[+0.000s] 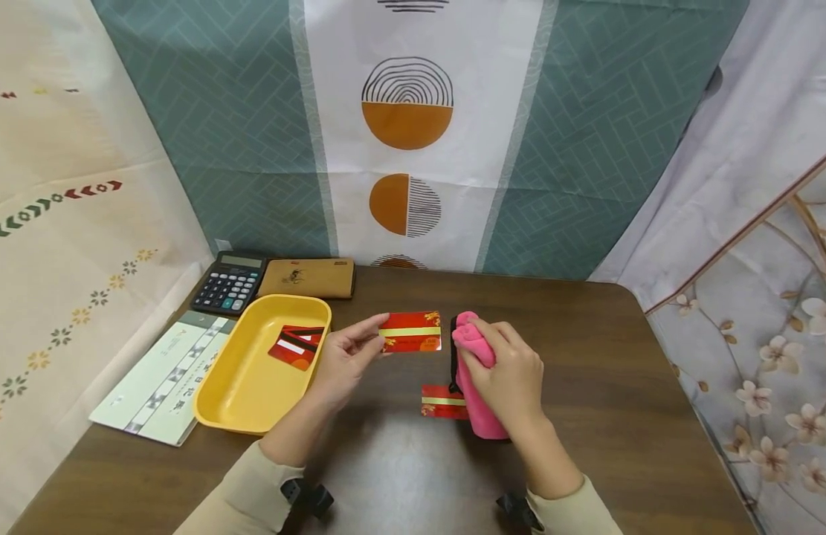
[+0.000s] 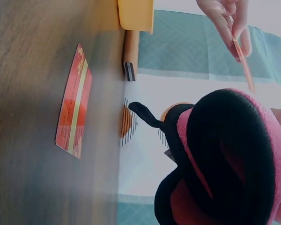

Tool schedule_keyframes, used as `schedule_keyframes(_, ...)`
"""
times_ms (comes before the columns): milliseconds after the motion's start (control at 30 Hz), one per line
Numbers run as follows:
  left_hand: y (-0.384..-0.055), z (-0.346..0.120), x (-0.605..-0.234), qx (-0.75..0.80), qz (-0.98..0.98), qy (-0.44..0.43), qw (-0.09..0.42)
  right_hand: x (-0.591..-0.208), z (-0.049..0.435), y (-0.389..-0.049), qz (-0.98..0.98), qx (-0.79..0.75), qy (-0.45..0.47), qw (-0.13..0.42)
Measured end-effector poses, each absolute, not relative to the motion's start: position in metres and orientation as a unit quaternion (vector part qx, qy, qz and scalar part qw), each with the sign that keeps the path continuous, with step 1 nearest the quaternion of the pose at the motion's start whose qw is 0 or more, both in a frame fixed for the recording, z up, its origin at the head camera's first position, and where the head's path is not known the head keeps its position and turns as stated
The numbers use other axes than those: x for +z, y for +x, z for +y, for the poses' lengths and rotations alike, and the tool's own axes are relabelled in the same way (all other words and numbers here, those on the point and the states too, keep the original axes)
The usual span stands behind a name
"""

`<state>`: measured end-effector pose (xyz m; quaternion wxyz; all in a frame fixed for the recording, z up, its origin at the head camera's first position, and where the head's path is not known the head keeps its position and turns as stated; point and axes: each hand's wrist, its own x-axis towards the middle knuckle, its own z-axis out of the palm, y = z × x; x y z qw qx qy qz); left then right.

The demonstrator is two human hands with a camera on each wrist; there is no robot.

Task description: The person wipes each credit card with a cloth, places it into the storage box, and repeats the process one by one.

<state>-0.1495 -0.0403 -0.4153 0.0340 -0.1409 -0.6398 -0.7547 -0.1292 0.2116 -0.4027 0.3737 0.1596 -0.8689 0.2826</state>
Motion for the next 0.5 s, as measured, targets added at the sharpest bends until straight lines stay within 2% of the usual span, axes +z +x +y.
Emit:
schedule_keyframes(333, -0.1492, -0.0399, -0.4199, -0.729, -0.670, -0.133, 0.053, -0.3990, 0.2133, -0.1274, -0.858, 0.304, 0.157, 0.382)
schedule_keyframes(500, -0.1512, -0.0380, -0.4243, -0.732, -0.673, -0.084, 0.055, -0.4015, 0.2133, -0.1273, -0.857, 0.307, 0.163, 0.380)
